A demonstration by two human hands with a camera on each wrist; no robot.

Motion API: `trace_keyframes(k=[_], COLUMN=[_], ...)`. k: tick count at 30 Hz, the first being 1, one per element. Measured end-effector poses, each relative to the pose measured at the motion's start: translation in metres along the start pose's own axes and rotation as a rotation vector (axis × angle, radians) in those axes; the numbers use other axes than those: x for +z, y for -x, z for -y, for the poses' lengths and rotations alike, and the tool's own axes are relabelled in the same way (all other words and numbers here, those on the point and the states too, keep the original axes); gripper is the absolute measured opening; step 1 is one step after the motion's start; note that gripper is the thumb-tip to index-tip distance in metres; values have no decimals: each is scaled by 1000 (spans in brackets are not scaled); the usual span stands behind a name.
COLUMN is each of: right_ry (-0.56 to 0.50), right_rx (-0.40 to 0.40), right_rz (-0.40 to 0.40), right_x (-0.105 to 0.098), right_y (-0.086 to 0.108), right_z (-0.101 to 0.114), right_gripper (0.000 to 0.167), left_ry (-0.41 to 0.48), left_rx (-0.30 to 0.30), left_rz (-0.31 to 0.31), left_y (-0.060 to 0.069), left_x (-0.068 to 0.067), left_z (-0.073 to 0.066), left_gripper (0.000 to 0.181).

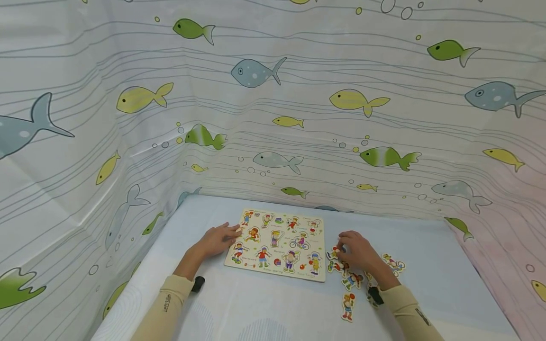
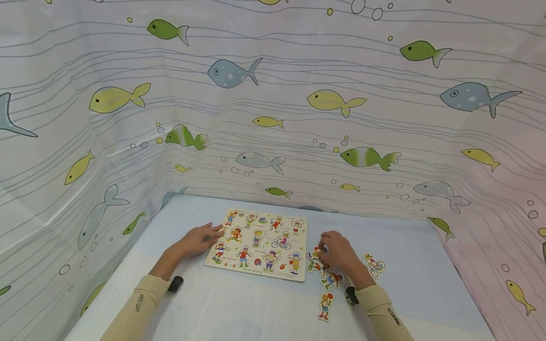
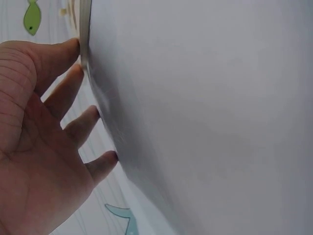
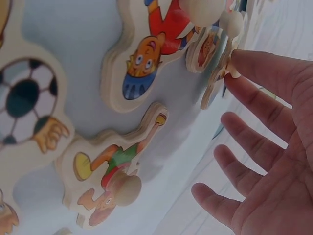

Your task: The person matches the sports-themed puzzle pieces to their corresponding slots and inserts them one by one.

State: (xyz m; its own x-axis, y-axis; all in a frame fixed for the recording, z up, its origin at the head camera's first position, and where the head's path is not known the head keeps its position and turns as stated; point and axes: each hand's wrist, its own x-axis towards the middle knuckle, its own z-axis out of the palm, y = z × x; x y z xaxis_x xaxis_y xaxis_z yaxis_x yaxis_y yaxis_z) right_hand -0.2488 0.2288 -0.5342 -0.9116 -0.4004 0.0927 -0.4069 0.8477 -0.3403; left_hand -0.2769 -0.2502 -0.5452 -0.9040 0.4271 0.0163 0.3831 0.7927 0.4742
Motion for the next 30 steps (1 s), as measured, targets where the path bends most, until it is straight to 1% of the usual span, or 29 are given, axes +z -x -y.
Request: trace_keyframes(k=[12, 20, 30], right_ry=[-17, -3, -16], right_rx=[29, -37, -86], right_rz=[-12, -45, -71], right_x=[-6, -12, -15], right_y=[2, 1, -1], right_z=[4, 8, 15], right_gripper=[13, 14, 12], left_ry=[1, 12, 17], left_rx=[-3, -9, -12], left_rz=[-5, -8, 1], left_y=[0, 0, 0], left_x=[1, -1, -1], left_z=[0, -1, -1], left_gripper=[35, 35, 34])
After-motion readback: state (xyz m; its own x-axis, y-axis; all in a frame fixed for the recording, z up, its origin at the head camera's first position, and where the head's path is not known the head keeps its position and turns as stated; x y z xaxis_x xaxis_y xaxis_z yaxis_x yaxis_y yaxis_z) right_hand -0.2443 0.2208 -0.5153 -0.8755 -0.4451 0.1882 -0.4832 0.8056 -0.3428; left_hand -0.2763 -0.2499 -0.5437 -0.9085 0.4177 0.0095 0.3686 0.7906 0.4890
